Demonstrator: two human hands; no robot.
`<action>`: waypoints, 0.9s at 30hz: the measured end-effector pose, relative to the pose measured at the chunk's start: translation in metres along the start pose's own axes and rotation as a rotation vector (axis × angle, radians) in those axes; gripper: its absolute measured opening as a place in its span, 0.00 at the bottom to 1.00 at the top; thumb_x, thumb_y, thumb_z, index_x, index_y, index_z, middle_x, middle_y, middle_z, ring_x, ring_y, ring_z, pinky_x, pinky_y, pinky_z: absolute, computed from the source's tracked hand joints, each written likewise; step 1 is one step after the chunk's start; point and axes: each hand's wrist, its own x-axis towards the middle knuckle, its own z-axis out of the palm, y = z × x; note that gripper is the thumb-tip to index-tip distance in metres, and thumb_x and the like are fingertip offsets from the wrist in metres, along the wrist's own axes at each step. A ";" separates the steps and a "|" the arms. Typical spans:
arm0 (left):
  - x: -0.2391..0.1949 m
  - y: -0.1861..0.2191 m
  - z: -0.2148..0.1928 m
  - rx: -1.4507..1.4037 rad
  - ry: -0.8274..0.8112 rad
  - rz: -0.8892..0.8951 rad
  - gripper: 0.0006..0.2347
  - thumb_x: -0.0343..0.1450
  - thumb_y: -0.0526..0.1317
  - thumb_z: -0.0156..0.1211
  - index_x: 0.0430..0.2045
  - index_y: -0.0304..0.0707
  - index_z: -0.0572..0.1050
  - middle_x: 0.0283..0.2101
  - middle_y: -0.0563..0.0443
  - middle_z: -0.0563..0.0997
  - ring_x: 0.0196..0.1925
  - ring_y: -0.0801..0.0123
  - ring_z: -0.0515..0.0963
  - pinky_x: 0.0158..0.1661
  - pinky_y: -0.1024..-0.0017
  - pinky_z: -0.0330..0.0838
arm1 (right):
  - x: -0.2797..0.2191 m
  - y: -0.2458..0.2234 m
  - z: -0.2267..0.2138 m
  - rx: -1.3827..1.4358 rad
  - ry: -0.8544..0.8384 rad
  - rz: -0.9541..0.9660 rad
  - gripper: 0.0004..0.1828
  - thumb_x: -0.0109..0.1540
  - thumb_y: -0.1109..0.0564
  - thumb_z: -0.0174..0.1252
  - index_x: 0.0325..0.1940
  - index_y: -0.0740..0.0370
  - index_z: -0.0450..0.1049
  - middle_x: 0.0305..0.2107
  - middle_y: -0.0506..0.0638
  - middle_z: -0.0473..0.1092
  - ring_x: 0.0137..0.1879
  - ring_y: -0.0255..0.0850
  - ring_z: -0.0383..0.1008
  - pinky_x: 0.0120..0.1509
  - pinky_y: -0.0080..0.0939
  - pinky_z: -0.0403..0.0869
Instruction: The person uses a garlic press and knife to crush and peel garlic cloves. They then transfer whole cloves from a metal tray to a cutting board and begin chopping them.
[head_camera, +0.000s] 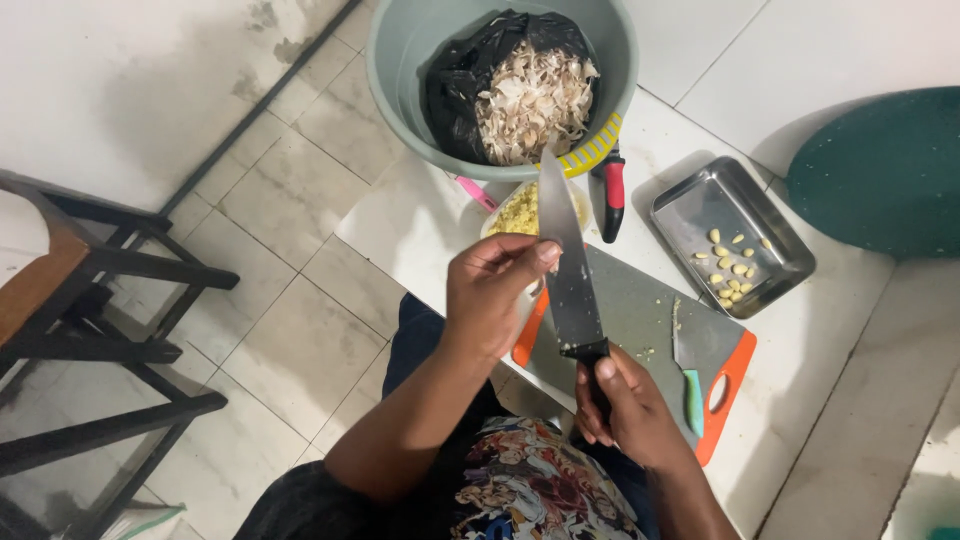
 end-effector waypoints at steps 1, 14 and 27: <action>0.002 0.006 -0.002 -0.001 -0.003 0.001 0.08 0.65 0.27 0.72 0.35 0.26 0.82 0.33 0.38 0.86 0.38 0.59 0.87 0.48 0.64 0.85 | -0.005 0.004 -0.003 -0.002 0.001 -0.003 0.23 0.72 0.41 0.44 0.40 0.64 0.66 0.10 0.52 0.57 0.11 0.37 0.53 0.21 0.40 0.67; 0.150 0.068 0.002 0.643 -0.085 0.619 0.07 0.72 0.35 0.63 0.39 0.34 0.84 0.37 0.46 0.87 0.40 0.66 0.85 0.44 0.70 0.80 | -0.058 0.029 -0.048 -0.368 0.108 0.110 0.20 0.72 0.46 0.45 0.29 0.58 0.60 0.12 0.49 0.63 0.15 0.34 0.61 0.24 0.33 0.63; 0.281 0.001 -0.043 1.522 -0.142 0.454 0.13 0.67 0.43 0.79 0.19 0.51 0.74 0.22 0.58 0.78 0.25 0.68 0.79 0.26 0.64 0.70 | -0.075 0.057 -0.082 -0.191 0.639 0.315 0.32 0.71 0.40 0.40 0.47 0.71 0.78 0.12 0.58 0.63 0.14 0.44 0.61 0.19 0.39 0.56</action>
